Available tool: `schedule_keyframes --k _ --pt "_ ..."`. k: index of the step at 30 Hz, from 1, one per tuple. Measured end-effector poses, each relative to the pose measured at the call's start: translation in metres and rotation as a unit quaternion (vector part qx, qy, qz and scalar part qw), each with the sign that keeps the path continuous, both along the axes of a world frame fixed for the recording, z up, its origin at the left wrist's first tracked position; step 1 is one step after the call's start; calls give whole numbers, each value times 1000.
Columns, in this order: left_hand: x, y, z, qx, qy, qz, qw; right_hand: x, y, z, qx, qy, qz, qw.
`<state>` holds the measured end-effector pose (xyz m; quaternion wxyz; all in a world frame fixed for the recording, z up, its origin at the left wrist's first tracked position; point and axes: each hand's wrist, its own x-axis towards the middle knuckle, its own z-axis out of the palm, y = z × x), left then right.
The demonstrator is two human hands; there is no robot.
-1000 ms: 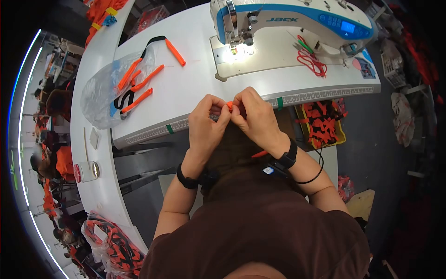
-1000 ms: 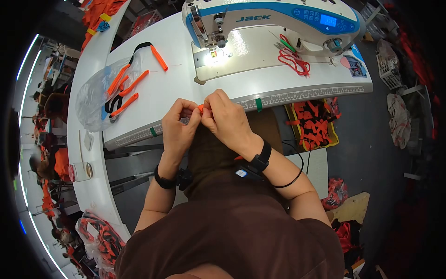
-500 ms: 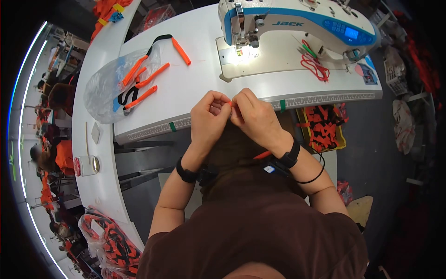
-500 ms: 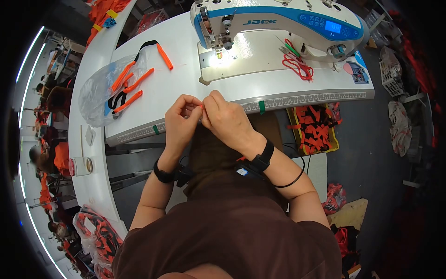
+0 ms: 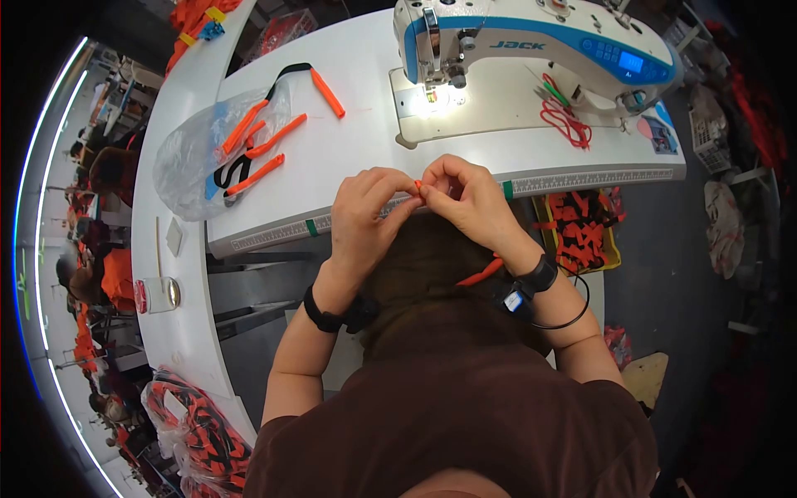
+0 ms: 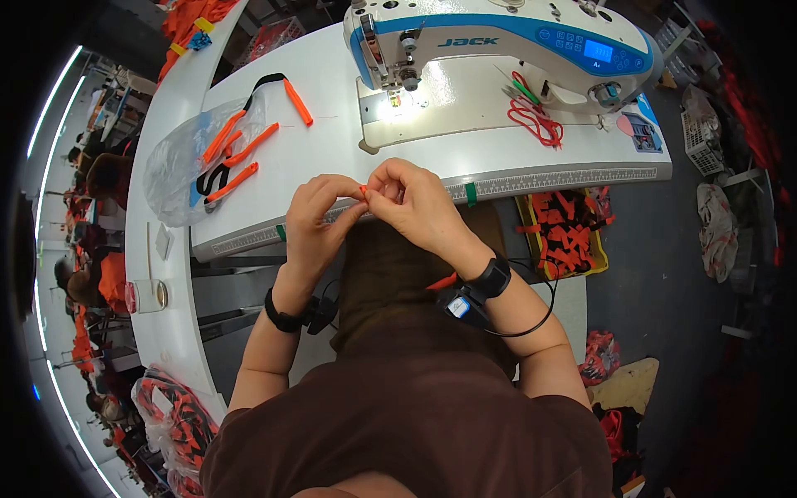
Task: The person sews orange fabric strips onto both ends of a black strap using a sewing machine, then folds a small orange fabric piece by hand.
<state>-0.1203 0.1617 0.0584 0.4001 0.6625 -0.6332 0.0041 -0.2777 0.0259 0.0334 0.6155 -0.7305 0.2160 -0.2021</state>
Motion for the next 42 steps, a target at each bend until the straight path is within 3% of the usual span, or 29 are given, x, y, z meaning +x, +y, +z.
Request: schedule_keyframes --k 1,2,3,4,6,10,16,19,21,25,27,29,35,37,39,41,42 --pt "1 0 1 0 -8 4 1000 2 0 -4 0 0 1 1000" --pt "2 -1 0 0 -8 5 1000 5 0 -13 0 -77 -7 997" --pt "4 -2 -1 -2 63 -10 998 8 2 -9 -1 -153 -15 988" --pt "5 -2 -2 -3 133 -26 991 5 1 -4 -2 -153 -14 988" --pt "4 1 1 20 159 -17 987 -3 0 10 186 -72 40 979" --pt "8 5 -4 74 252 -7 965 -2 1 0 219 -46 62 973" --pt "10 11 2 89 242 25 966 3 7 -3 192 -45 38 980" --pt "6 12 7 76 231 32 970 6 17 -2 145 -68 -3 987" --pt "8 11 6 75 235 39 968 9 23 -5 43 -138 -32 989" --pt "11 11 1 93 260 46 960 6 29 3 53 -142 -47 987" --pt "11 12 1 90 280 41 955 1 28 11 -89 -36 -92 991" --pt "10 12 2 86 299 35 950 2 27 10 -143 -63 -99 983" --pt "0 12 15 36 182 23 982 2 28 13 -317 -117 -121 933" --pt "2 12 6 14 203 19 979 1 33 12 -273 -124 -109 948" --pt "3 11 7 -14 183 7 983 -1 33 12 -152 -106 -84 979" --pt "2 14 8 -6 194 8 981 -1 28 0 155 -117 -6 981" --pt "-1 15 10 0 199 11 980 -1 23 2 251 -105 27 962"
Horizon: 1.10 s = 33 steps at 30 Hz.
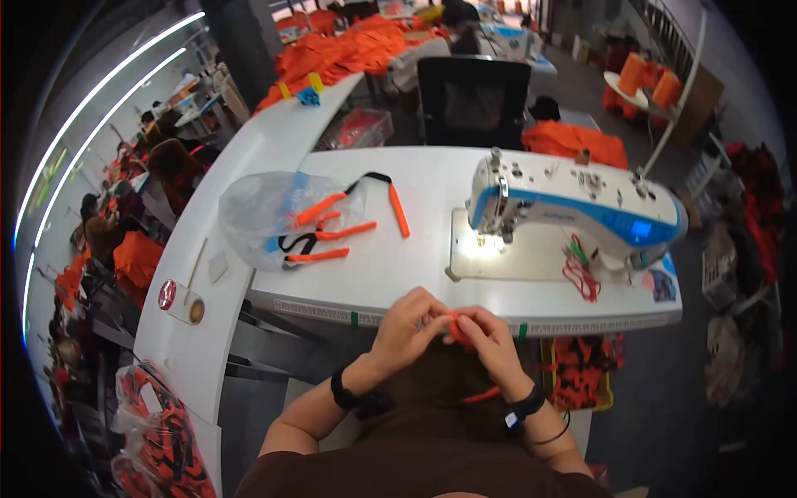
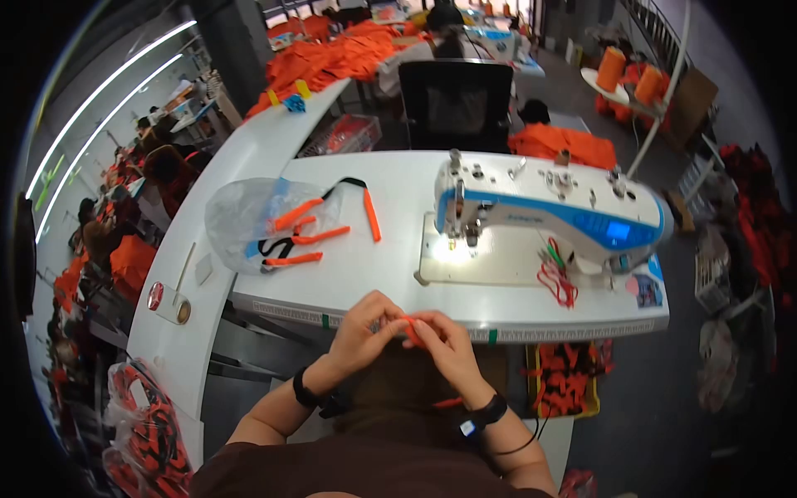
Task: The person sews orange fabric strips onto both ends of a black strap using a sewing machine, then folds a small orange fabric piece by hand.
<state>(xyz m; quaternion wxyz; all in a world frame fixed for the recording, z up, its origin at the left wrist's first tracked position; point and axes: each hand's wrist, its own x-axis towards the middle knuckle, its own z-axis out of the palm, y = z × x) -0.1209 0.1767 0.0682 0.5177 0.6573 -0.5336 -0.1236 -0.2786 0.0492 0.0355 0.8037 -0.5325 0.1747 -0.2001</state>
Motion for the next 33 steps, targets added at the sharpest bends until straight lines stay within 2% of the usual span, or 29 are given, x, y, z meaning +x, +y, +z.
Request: schedule_keyframes --k 4,6,7,9,10,12,13,15,17,19,20,21,22,23,25,26,27,29,33 --pt "0 4 -5 26 -6 -17 1000 -4 -5 -2 16 33 46 998" --pt "-3 8 -6 21 21 -9 1000 -1 -1 2 -72 8 -34 997" --pt "-5 9 -6 26 51 -21 998 1 3 0 -83 3 -10 997" --pt "-7 13 -13 36 51 4 998 1 11 -6 -166 10 -97 981" --pt "-8 13 -15 57 65 -4 996 1 12 -8 -173 6 -81 982" --pt "-9 15 -18 84 111 -15 990 2 14 -11 -277 19 -123 953" --pt "-9 16 -19 78 111 -2 991 3 15 -9 -282 14 -110 953" --pt "-11 19 -23 57 156 -20 986 3 17 -6 -188 20 -103 976" --pt "-10 21 -30 32 163 -29 986 2 9 -17 -168 28 -69 983" --pt "-11 25 -21 9 237 -45 971 5 12 -11 -68 -5 -11 998" --pt "-9 29 -17 25 167 -17 986 2 13 -6 16 8 27 999" --pt "-6 32 -11 46 101 4 994 7 13 -5 23 19 22 999" --pt "0 30 -21 16 58 2 998 7 11 -9 6 13 41 999" --pt "1 31 -18 21 53 10 998 1 9 -12 -5 14 51 999" --pt "0 32 -8 46 148 34 987 5 10 4 -111 66 36 991" --pt "-2 32 5 79 188 47 978 8 13 9 -123 61 23 990" --pt "-4 32 6 43 172 53 983 9 17 13 -98 11 17 995" --pt "-8 30 6 17 107 78 991 9 23 14 -50 -10 -9 999" --pt "-9 26 -7 -44 78 78 993 9 23 8 -32 -28 -23 999"
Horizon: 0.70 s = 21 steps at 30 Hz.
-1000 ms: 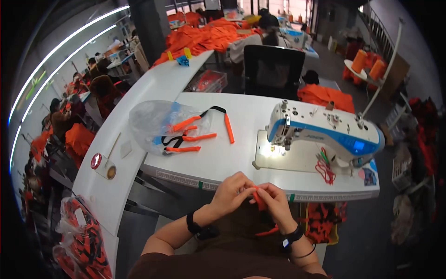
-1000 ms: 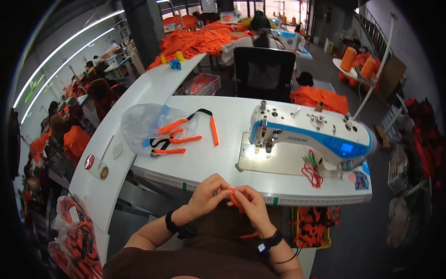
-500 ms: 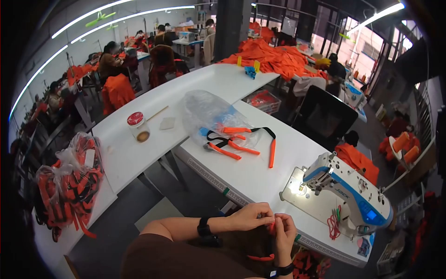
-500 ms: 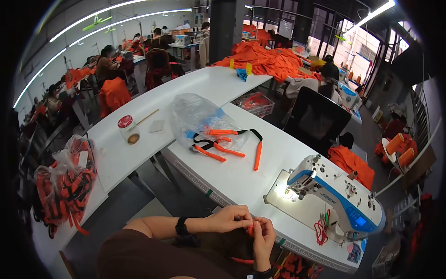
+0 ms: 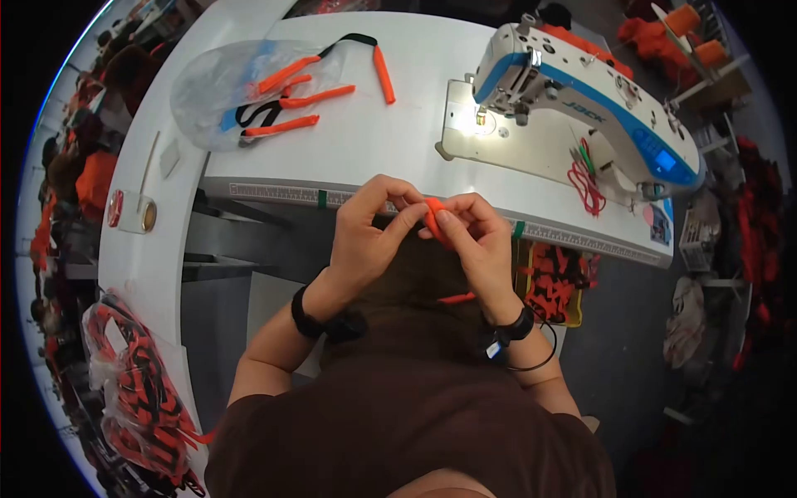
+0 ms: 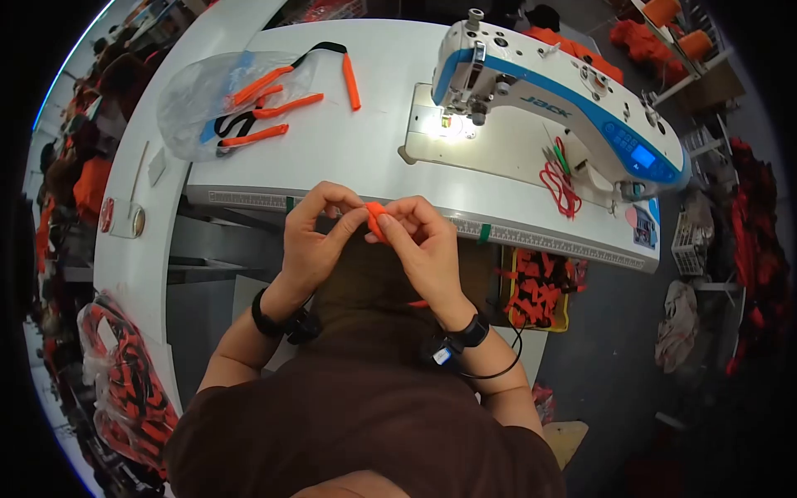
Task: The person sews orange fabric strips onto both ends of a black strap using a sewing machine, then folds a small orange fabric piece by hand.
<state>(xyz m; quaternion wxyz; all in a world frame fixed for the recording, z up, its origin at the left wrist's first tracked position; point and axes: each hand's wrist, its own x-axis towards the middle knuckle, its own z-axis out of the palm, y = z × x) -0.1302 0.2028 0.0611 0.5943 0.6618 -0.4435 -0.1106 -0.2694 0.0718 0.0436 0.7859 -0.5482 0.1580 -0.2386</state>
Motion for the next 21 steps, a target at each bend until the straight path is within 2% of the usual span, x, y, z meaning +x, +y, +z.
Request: schedule_keyframes --k 8,12,15,16,17,18,20,21 --pt "9 -3 -1 -31 -9 -23 999 5 0 -2 -42 -2 -11 999" --pt "12 -1 3 -7 10 -29 1000 6 1 -4 -107 31 -36 993" --pt "13 1 4 17 -16 -36 999 6 1 1 -118 13 -48 992" --pt "13 1 0 32 72 -46 996 5 -1 3 -118 14 -49 992" --pt "13 1 -3 47 161 -56 984 4 -4 6 -25 14 -9 1000" --pt "13 1 -3 47 162 -58 984 4 -7 7 69 14 30 997" --pt "13 0 -2 30 242 -122 962 5 -11 5 95 19 43 994" --pt "12 0 -3 31 243 -123 962 5 -12 3 120 23 57 991"
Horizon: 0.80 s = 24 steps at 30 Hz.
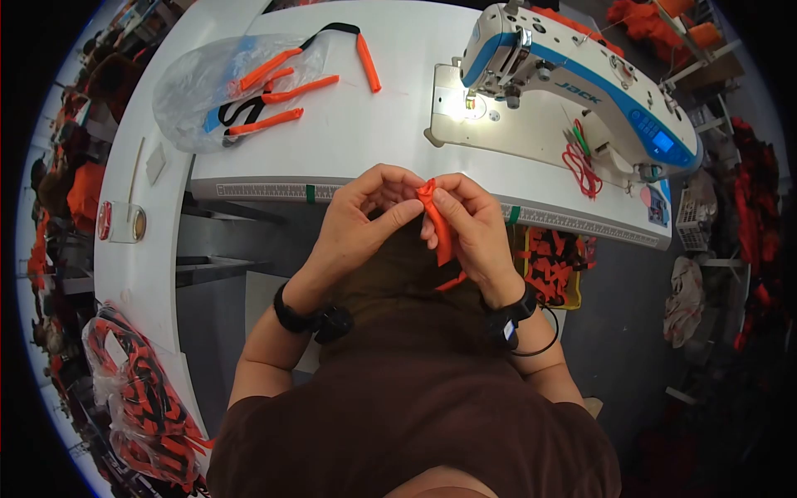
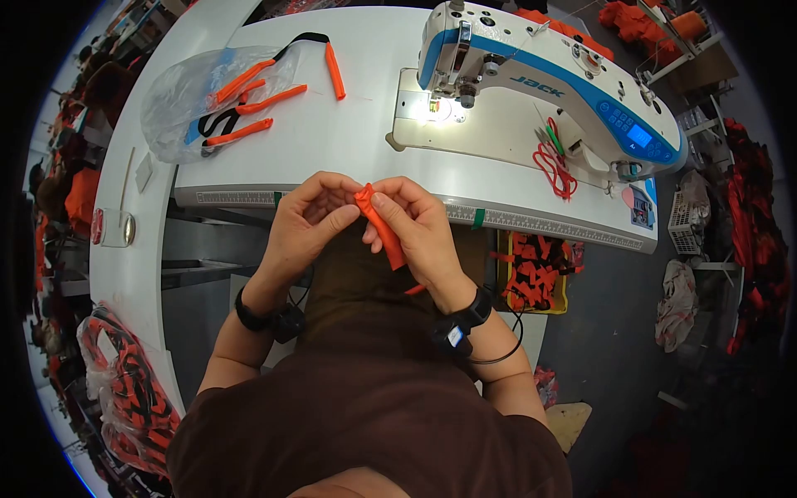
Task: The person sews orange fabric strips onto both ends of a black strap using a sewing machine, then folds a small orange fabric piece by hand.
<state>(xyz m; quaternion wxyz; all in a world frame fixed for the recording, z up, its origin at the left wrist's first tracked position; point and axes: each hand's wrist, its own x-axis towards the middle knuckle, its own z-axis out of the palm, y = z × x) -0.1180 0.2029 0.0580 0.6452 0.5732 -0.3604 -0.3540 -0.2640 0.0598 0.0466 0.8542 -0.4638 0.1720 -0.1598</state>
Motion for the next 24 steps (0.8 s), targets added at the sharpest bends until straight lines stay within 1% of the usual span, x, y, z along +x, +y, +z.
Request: schedule_keyframes --k 3,6,7,8,9,10,11,12,14,16,18,19,20,21,23,24 --pt "-4 -1 -4 -8 17 -10 1000 2 2 -8 -22 -33 -19 999" --pt "-7 -2 -5 -9 -8 7 1000 1 5 -14 -45 -28 -37 998" --pt "-8 -2 -3 -22 54 4 998 1 6 -15 -44 -27 -39 998" --pt "-9 -2 -2 -36 117 2 992 0 6 -15 -77 -29 -47 996" --pt "-7 -1 -4 -35 118 1 992 0 7 -15 -110 -31 -53 992" --pt "-2 1 -7 0 117 -6 993 -1 6 -16 -109 -29 -52 992" --pt "1 2 -9 36 115 -11 993 -1 6 -17 -144 -29 -55 988" --pt "1 3 -8 36 116 -10 992 -1 6 -17 -179 -29 -57 982" --pt "0 5 -4 57 107 -29 992 -1 7 -17 -176 -28 -57 982" --pt "3 7 -7 54 112 -29 992 0 10 -16 -172 -26 -58 983" --pt "3 9 -10 51 117 -28 991 1 14 -14 -208 -16 -90 974" --pt "1 10 -12 48 119 -15 992 1 14 -14 -207 -16 -89 974" --pt "-1 10 -13 44 122 -1 992 1 14 -13 -367 -28 -150 917" --pt "-2 11 -15 44 123 0 991 1 15 -11 -516 -40 -207 830" --pt "-6 14 -19 34 72 25 996 -2 22 -5 -524 -24 -199 828" --pt "-8 16 -19 35 74 24 996 -4 26 -3 -532 -7 -194 825"
